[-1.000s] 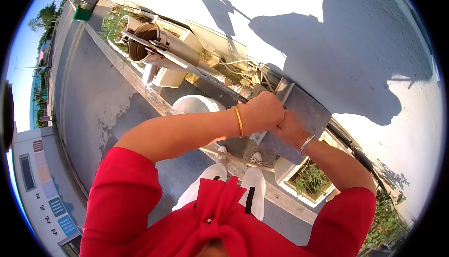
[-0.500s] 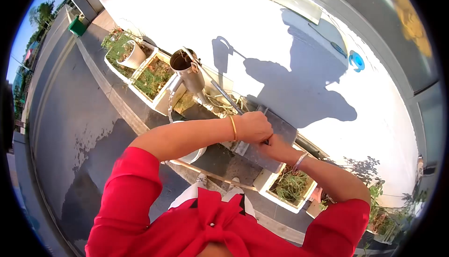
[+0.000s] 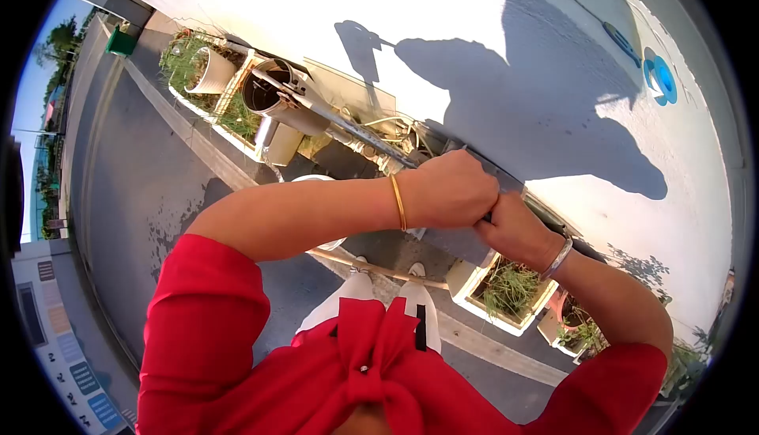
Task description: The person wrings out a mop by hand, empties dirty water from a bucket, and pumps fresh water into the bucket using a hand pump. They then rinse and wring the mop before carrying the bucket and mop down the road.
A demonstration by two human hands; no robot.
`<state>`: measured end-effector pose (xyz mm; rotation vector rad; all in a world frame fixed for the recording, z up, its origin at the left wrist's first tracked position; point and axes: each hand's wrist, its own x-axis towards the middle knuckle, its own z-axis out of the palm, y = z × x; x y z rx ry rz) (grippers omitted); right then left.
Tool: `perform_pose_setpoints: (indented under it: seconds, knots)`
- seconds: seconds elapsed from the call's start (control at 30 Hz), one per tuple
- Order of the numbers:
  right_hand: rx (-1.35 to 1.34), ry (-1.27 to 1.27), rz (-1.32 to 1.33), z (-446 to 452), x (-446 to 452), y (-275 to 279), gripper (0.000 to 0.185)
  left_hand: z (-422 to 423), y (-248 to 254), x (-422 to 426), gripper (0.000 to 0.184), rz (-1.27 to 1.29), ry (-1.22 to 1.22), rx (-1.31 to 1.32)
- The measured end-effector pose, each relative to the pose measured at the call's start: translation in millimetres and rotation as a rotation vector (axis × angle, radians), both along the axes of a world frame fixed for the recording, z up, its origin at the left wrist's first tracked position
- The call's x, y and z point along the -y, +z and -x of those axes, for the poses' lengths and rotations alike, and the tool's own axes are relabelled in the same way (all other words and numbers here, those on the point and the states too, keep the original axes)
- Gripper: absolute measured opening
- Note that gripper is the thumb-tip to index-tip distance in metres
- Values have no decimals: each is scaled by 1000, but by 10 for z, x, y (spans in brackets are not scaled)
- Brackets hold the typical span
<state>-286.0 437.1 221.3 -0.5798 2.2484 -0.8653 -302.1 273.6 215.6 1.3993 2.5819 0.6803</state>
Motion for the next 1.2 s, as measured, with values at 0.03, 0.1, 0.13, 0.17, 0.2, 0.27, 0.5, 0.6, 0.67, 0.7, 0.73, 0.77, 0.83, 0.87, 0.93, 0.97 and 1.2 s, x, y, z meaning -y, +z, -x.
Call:
perform_pose_setpoints:
  seconds: [0.03, 0.1, 0.13, 0.17, 0.2, 0.27, 0.5, 0.6, 0.67, 0.7, 0.73, 0.77, 0.83, 0.87, 0.93, 0.97, 1.2]
  knots:
    - [-33, 49, -9, 70, -38, -165, 16, 45, -100, -36, 14, 28, 22, -16]
    - [-85, 27, 135, 137, -52, -483, 17, 94, -308, -77, 14, 58, 52, -5]
    - [-130, 54, 162, 178, -60, -624, 17, 114, -413, -88, 14, 109, 61, -21]
    - [-178, 80, 190, 212, -63, -767, 16, 126, -510, -95, 13, 159, 70, -39]
    - [-198, 117, 196, 233, -56, -931, 16, 126, -614, -91, 13, 164, 72, -17]
    - [-224, 145, 259, 265, 3, -1267, 16, 148, -804, -46, 12, 235, 74, -13]
    - [-173, 10, 603, -25, 574, -2185, 18, 0, -1306, 288, 10, 525, 48, 77]
    - [-289, -55, 552, -176, 652, -2439, 18, -98, -1421, 406, 11, 540, 3, -28]
    - [-138, -70, 401, -131, 554, -2032, 19, -100, -1340, 313, 13, 460, -33, -204]
    - [8, -83, 257, -110, 481, -1801, 21, -149, -1267, 269, 13, 436, -42, -231]
    - [-49, -196, 253, -181, 521, -1792, 24, -183, -1170, 237, 13, 433, -35, -183]
    - [-104, -203, 245, -166, 427, -1689, 24, -124, -1050, 244, 13, 441, -25, -158]
    - [-62, -144, 204, -348, 369, -1173, 25, -235, -699, 236, 13, 400, 14, -200]
    - [-28, -102, 104, -410, 302, -878, 27, -297, -493, 229, 14, 297, -36, -184]
    - [88, -66, -101, -482, 283, 47, 29, -353, -12, 202, 14, 162, -124, -175]
    - [168, -61, -208, -482, 353, 501, 30, -340, 212, 204, 14, 158, -132, -175]
    - [51, -89, -38, -362, 225, 495, 28, -233, 452, 146, 15, 88, -103, -95]
